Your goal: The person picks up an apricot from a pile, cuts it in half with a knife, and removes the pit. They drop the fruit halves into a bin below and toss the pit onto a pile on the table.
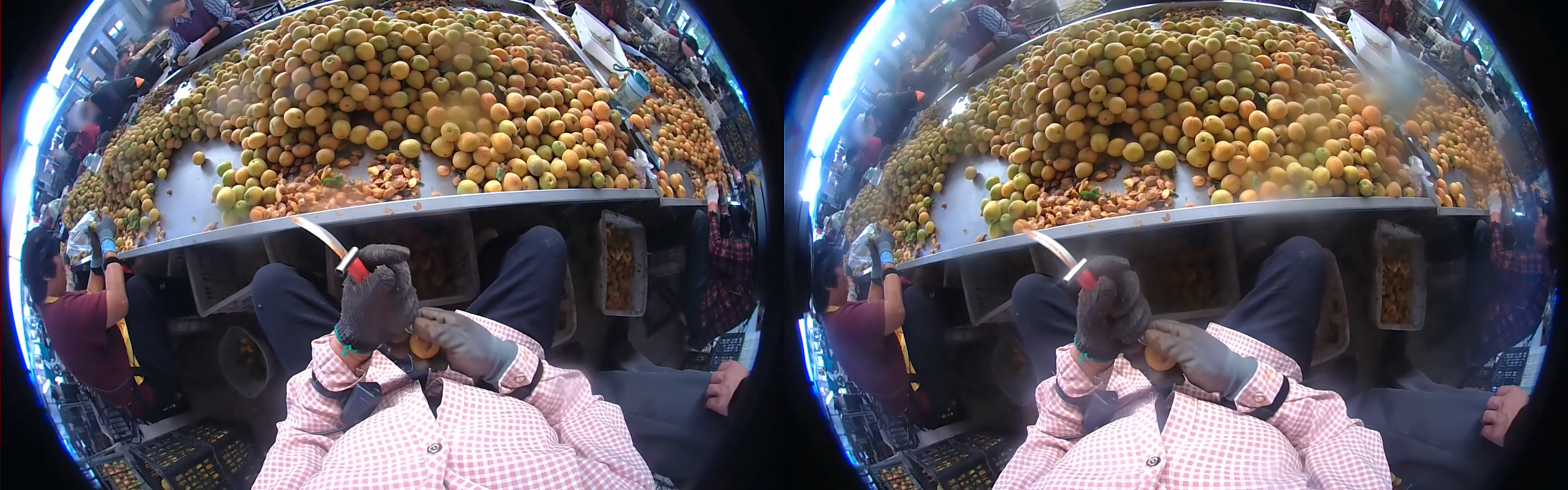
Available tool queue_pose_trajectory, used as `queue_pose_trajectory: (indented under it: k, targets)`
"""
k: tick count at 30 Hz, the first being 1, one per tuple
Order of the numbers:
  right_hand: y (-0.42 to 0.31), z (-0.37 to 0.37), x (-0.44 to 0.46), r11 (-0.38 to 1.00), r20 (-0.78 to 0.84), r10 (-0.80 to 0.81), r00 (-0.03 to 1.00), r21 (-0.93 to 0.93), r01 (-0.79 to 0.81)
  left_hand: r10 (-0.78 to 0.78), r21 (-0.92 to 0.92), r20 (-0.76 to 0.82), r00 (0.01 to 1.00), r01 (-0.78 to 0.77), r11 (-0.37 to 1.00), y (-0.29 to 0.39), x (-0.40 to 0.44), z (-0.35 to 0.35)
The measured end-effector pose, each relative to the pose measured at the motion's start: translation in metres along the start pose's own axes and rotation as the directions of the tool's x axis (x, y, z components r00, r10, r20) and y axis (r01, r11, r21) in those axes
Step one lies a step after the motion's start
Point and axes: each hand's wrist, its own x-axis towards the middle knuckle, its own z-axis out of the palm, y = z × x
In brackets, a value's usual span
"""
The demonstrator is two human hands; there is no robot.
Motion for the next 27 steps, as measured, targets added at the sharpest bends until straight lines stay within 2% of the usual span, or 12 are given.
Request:
queue_pose_trajectory:
  k: [1,3,4,6,7,9,10,12,16,18,22,27]
  targets:
    - [0.004,-0.003,0.002,1.000,-0.002,0.000,1.000,-0.001,0.000,0.000,-0.002,0.001,1.000,0.000,1.000,-0.001,0.001,0.001]
    - [0.008,-0.004,0.004,0.984,-0.005,0.034,0.999,0.173,-0.033,0.052,0.386,0.120,0.991,-0.095,0.918,-0.003,0.007,0.003]
    - [0.005,-0.002,0.002,0.984,-0.002,0.035,0.999,0.173,-0.034,0.087,0.360,0.127,0.988,-0.127,0.924,-0.004,0.011,0.005]
    - [-0.005,0.008,-0.003,0.979,-0.102,-0.070,0.992,-0.198,0.049,0.111,0.327,0.057,0.992,-0.124,0.937,-0.001,0.010,0.012]
    - [-0.002,0.008,-0.003,0.979,-0.102,-0.070,0.992,-0.196,0.049,0.131,0.292,-0.011,0.991,-0.122,0.949,0.000,0.009,0.016]
    - [0.006,0.009,-0.003,0.897,-0.062,-0.295,0.953,-0.362,0.254,0.170,0.273,-0.067,0.983,-0.146,0.951,0.001,0.008,0.020]
    - [0.006,0.008,-0.004,0.898,-0.063,-0.293,0.954,-0.362,0.252,0.162,0.181,-0.055,0.985,-0.150,0.972,0.003,0.007,0.017]
    - [0.003,0.006,-0.007,0.792,-0.111,-0.245,0.963,-0.596,0.133,0.156,0.086,-0.040,0.987,-0.152,0.985,0.004,0.006,0.016]
    - [0.008,0.002,-0.004,0.842,-0.113,-0.178,0.978,-0.531,0.093,0.256,0.176,-0.042,0.966,-0.245,0.953,0.002,0.004,0.018]
    - [0.016,0.005,-0.005,0.917,-0.121,-0.268,0.956,-0.337,0.214,0.277,0.184,-0.045,0.960,-0.265,0.946,0.001,0.003,0.017]
    - [0.012,0.008,-0.008,0.921,-0.115,-0.259,0.959,-0.329,0.209,0.326,0.143,-0.013,0.945,-0.321,0.936,0.001,-0.003,0.016]
    - [0.017,0.009,-0.009,0.894,-0.029,-0.350,0.936,-0.308,0.325,0.339,0.199,0.073,0.938,-0.347,0.916,0.009,-0.008,0.016]
